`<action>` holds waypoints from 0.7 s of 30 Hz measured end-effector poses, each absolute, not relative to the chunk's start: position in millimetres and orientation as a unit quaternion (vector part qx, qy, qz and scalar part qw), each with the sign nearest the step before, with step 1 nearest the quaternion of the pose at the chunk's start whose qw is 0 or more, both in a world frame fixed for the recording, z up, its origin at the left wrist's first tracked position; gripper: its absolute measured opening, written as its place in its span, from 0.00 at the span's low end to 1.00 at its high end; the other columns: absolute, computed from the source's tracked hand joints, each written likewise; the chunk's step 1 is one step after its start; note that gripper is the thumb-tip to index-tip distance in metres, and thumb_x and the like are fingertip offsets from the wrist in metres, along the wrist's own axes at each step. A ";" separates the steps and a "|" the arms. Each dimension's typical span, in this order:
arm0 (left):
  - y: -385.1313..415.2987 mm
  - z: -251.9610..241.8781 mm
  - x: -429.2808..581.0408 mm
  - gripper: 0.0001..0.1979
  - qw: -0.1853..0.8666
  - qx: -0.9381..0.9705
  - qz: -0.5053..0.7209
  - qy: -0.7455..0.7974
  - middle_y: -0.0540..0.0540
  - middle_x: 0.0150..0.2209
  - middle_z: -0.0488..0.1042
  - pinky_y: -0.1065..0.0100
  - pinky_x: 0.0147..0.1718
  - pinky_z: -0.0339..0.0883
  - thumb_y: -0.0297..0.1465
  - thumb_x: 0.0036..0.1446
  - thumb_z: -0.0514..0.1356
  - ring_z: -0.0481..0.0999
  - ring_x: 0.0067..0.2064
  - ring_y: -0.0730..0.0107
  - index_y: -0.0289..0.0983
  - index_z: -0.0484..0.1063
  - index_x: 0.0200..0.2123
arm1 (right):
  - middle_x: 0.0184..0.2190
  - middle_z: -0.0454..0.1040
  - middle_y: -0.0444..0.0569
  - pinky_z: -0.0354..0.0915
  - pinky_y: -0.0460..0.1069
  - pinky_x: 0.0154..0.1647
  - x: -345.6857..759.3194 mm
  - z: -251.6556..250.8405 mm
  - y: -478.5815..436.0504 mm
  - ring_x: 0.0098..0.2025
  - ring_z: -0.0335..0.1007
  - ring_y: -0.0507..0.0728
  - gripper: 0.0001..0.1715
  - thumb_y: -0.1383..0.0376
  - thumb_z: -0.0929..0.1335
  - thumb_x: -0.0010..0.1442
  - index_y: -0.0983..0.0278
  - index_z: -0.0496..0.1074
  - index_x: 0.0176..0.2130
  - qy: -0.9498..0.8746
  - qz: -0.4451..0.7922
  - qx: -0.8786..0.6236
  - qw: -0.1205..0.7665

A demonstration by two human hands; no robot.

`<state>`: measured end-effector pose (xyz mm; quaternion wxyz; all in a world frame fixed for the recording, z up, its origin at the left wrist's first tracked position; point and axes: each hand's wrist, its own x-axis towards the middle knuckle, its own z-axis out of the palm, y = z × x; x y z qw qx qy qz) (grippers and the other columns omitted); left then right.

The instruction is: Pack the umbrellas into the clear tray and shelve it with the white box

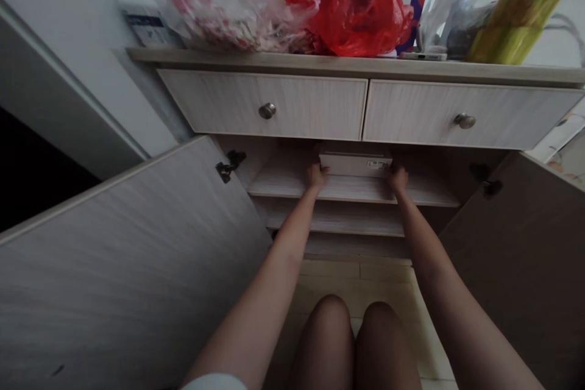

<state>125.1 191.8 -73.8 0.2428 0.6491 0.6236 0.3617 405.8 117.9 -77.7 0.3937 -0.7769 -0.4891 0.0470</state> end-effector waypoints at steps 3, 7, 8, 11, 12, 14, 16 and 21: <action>197.0 -74.5 126.4 0.09 0.217 0.651 0.353 0.635 0.32 0.42 0.79 0.64 0.44 0.64 0.31 0.59 0.64 0.77 0.48 0.55 0.30 0.78 0.39 | 0.47 0.78 0.63 0.66 0.53 0.44 406.2 -73.6 121.3 0.49 0.75 0.67 0.22 0.55 0.64 0.65 0.66 0.76 0.49 -0.486 0.054 -0.786 0.379; 198.6 -74.8 128.6 0.11 0.189 0.654 0.340 0.648 0.32 0.43 0.79 0.64 0.44 0.64 0.33 0.61 0.63 0.77 0.49 0.56 0.32 0.78 0.42 | 0.46 0.78 0.63 0.66 0.53 0.44 405.8 -71.5 124.2 0.48 0.75 0.67 0.21 0.55 0.64 0.66 0.66 0.76 0.48 -0.480 0.053 -0.792 0.373; 198.4 -74.7 129.1 0.11 0.186 0.655 0.338 0.650 0.32 0.44 0.79 0.64 0.44 0.64 0.33 0.61 0.63 0.77 0.49 0.56 0.32 0.78 0.43 | 0.46 0.78 0.63 0.66 0.54 0.44 405.9 -71.8 124.8 0.48 0.75 0.67 0.21 0.55 0.65 0.65 0.66 0.76 0.48 -0.481 0.051 -0.791 0.375; 197.7 -74.2 129.6 0.11 0.202 0.649 0.340 0.650 0.32 0.42 0.79 0.64 0.43 0.65 0.31 0.60 0.63 0.78 0.48 0.56 0.31 0.78 0.43 | 0.45 0.78 0.64 0.66 0.54 0.44 407.3 -73.0 126.9 0.48 0.75 0.68 0.22 0.53 0.65 0.65 0.67 0.77 0.47 -0.479 0.050 -0.788 0.385; 197.7 -73.8 129.6 0.11 0.207 0.647 0.342 0.649 0.31 0.42 0.79 0.64 0.42 0.65 0.31 0.60 0.64 0.78 0.47 0.56 0.30 0.78 0.43 | 0.44 0.78 0.65 0.66 0.55 0.44 408.2 -73.1 127.7 0.47 0.75 0.68 0.23 0.53 0.65 0.65 0.67 0.77 0.46 -0.476 0.051 -0.787 0.389; 198.0 -71.6 129.8 0.10 0.215 0.643 0.348 0.648 0.31 0.41 0.80 0.65 0.42 0.65 0.31 0.60 0.64 0.78 0.48 0.55 0.30 0.78 0.42 | 0.43 0.78 0.65 0.66 0.55 0.44 409.6 -71.8 129.8 0.47 0.75 0.68 0.24 0.51 0.65 0.64 0.67 0.78 0.45 -0.471 0.061 -0.786 0.396; 197.4 -66.3 130.8 0.10 0.224 0.638 0.349 0.649 0.31 0.38 0.80 0.65 0.41 0.66 0.30 0.58 0.65 0.78 0.47 0.54 0.29 0.78 0.40 | 0.42 0.78 0.66 0.66 0.56 0.45 409.6 -68.8 130.8 0.47 0.75 0.68 0.26 0.49 0.66 0.63 0.67 0.78 0.45 -0.465 0.084 -0.785 0.399; 168.1 -48.8 130.9 0.11 0.244 0.633 0.373 0.633 0.31 0.39 0.81 0.67 0.40 0.68 0.30 0.57 0.65 0.80 0.46 0.54 0.28 0.78 0.41 | 0.48 0.76 0.67 0.67 0.57 0.50 395.4 -71.3 94.0 0.52 0.73 0.66 0.33 0.47 0.65 0.62 0.70 0.72 0.53 -0.458 0.147 -0.714 0.509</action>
